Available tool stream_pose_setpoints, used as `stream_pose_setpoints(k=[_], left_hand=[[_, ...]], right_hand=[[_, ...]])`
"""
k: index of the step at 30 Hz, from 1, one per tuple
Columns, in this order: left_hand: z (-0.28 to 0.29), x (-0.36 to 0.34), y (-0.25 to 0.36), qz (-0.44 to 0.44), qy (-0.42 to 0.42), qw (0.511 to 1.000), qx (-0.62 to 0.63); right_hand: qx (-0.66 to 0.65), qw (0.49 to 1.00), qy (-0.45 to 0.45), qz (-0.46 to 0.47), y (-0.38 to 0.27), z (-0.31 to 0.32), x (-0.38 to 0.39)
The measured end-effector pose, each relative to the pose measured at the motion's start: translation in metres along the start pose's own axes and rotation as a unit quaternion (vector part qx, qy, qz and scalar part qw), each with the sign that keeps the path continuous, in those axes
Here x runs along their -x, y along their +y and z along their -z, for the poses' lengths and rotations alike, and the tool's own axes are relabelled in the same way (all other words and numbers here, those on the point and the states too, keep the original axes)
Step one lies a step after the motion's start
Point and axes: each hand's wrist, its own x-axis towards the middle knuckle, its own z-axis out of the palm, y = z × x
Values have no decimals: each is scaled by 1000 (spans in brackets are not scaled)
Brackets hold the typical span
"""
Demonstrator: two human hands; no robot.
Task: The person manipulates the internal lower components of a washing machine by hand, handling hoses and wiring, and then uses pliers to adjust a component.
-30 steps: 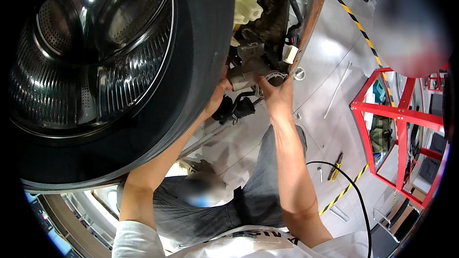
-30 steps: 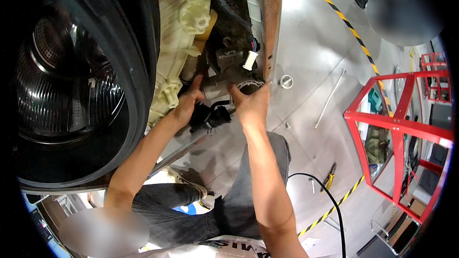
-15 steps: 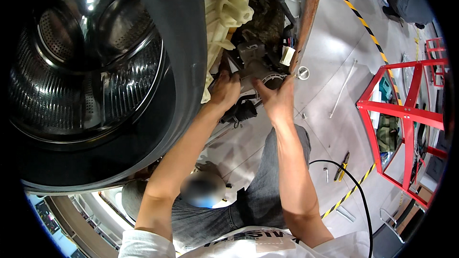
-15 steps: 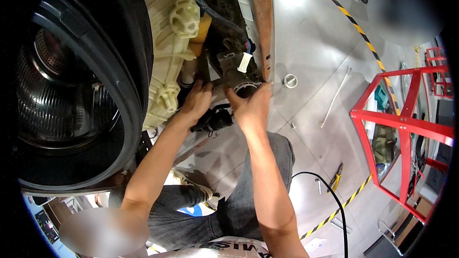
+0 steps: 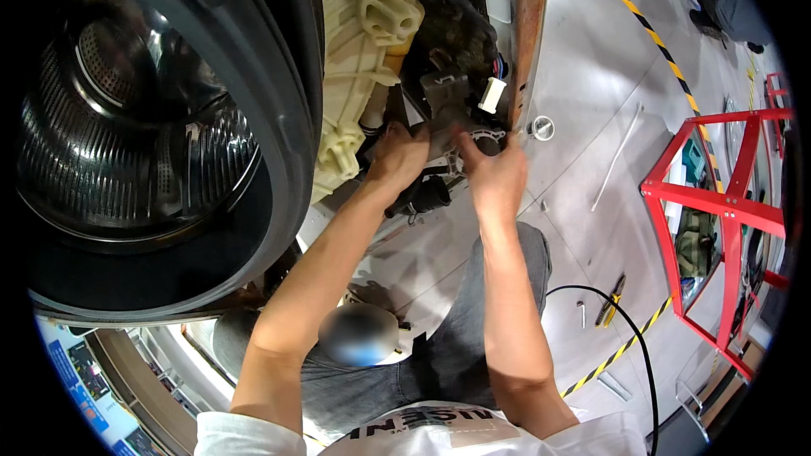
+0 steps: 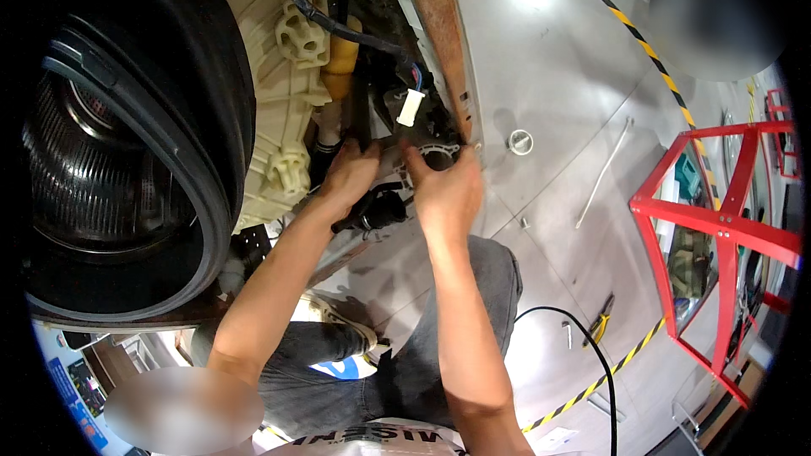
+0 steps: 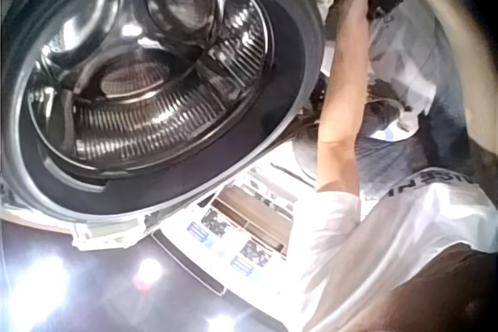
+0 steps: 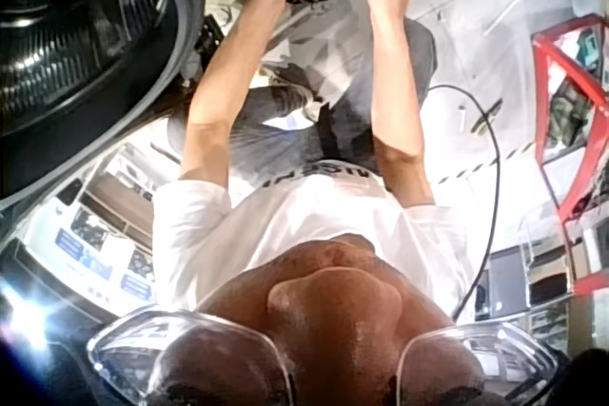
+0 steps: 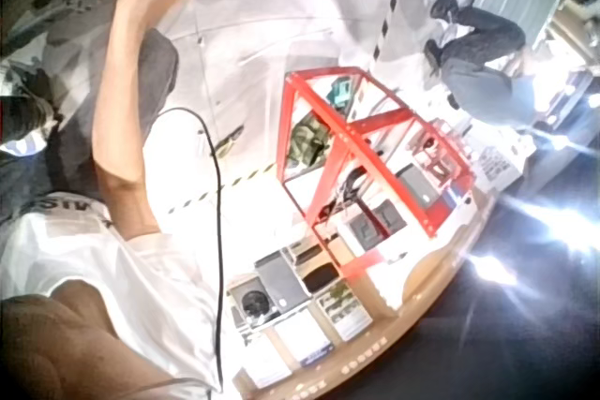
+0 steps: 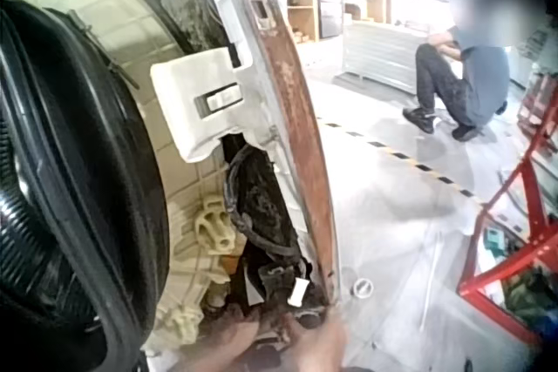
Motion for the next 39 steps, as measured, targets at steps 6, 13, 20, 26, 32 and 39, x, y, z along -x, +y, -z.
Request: stream_pose_setpoints(k=[6,13,20,26,32,39], left_hand=[[1,0,4,0,-14,996,-89],[-8,-2,-12,30,32,998,52],[-7,2,-1,102,35,985,136],[-8,3,-15,21,32,994,99],[1,7,-14,-5,8,997,79],[3,19,-1,-22,43,994,96]], right_hand=[[-50,992,-18,113,5,-3,2],[-93,993,-20,66,-5,-6,4],[-111,992,-26,57,1,-8,0],[-84,996,-23,33,5,-4,-4],[-83,996,-23,34,12,-5,-2],[3,993,25,116,6,-4,6]])
